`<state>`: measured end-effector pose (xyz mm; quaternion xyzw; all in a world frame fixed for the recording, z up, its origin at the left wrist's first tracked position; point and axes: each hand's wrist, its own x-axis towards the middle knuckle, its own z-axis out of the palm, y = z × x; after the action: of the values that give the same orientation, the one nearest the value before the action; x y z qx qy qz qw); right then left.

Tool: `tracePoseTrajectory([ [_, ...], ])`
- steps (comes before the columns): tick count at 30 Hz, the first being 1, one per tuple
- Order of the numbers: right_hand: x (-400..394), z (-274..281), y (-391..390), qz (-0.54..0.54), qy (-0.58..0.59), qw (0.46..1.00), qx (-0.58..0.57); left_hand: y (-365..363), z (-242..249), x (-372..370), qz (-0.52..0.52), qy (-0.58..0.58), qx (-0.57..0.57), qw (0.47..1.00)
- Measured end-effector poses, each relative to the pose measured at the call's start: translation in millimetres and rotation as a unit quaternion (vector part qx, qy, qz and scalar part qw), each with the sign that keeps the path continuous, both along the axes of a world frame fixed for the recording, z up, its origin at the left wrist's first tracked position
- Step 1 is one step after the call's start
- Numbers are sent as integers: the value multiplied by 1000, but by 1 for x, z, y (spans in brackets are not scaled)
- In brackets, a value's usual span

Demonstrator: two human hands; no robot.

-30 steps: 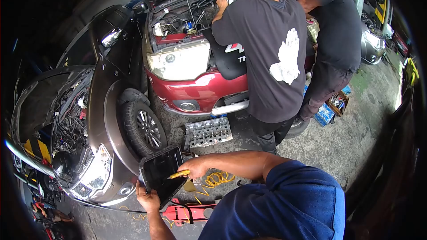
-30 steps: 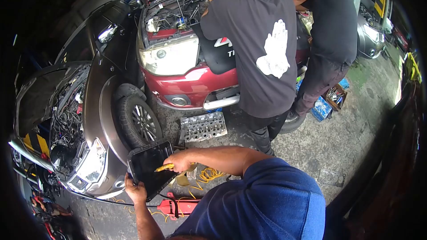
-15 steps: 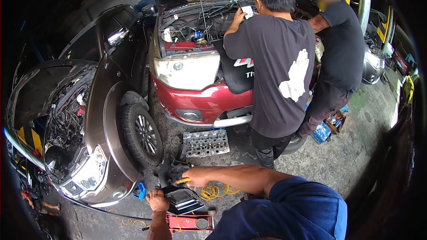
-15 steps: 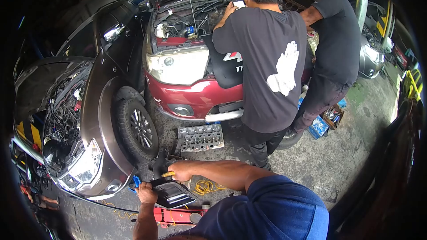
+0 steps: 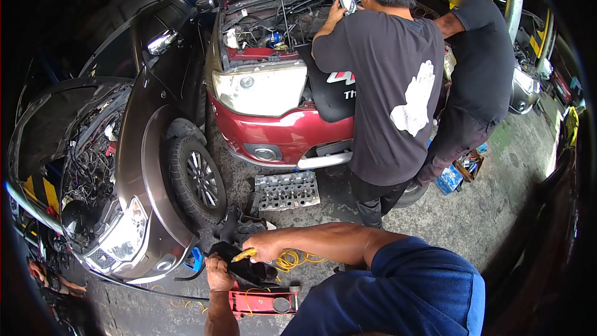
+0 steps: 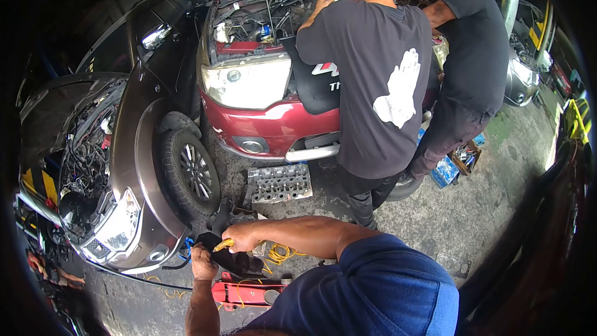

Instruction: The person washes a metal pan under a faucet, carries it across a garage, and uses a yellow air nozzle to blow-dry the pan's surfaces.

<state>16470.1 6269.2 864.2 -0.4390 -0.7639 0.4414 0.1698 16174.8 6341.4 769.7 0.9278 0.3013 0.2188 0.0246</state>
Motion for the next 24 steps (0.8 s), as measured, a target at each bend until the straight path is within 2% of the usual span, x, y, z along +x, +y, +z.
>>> tracePoseTrajectory([
  [2, 0, -3, -7, -62, -34, 997, 28, 2, 7, 9, -15, -15, 8, 1000],
  [5, 4, -1, -18, -10, -12, 1000, -24, 0, 10, 18, 3, 0, 14, 1000],
  [7, 8, -7, -28, 16, -19, 1000, -5, -8, 20, 27, 12, 38, 53, 998],
  [10, 16, -8, -51, -38, -36, 998, -21, -8, 18, 29, -14, 30, 37, 999],
  [14, 11, -34, -74, -102, -2, 994, -33, -11, 9, 28, 2, 83, 64, 994],
  [16, 17, -35, -81, -94, -13, 993, -72, -18, 7, 29, 9, 110, 84, 990],
  [19, 22, -41, -90, -62, 16, 995, -81, -19, -9, 15, 20, 137, 41, 990],
  [24, 6, -67, -105, -90, 27, 993, -68, -33, -17, 6, 40, 154, 42, 986],
])
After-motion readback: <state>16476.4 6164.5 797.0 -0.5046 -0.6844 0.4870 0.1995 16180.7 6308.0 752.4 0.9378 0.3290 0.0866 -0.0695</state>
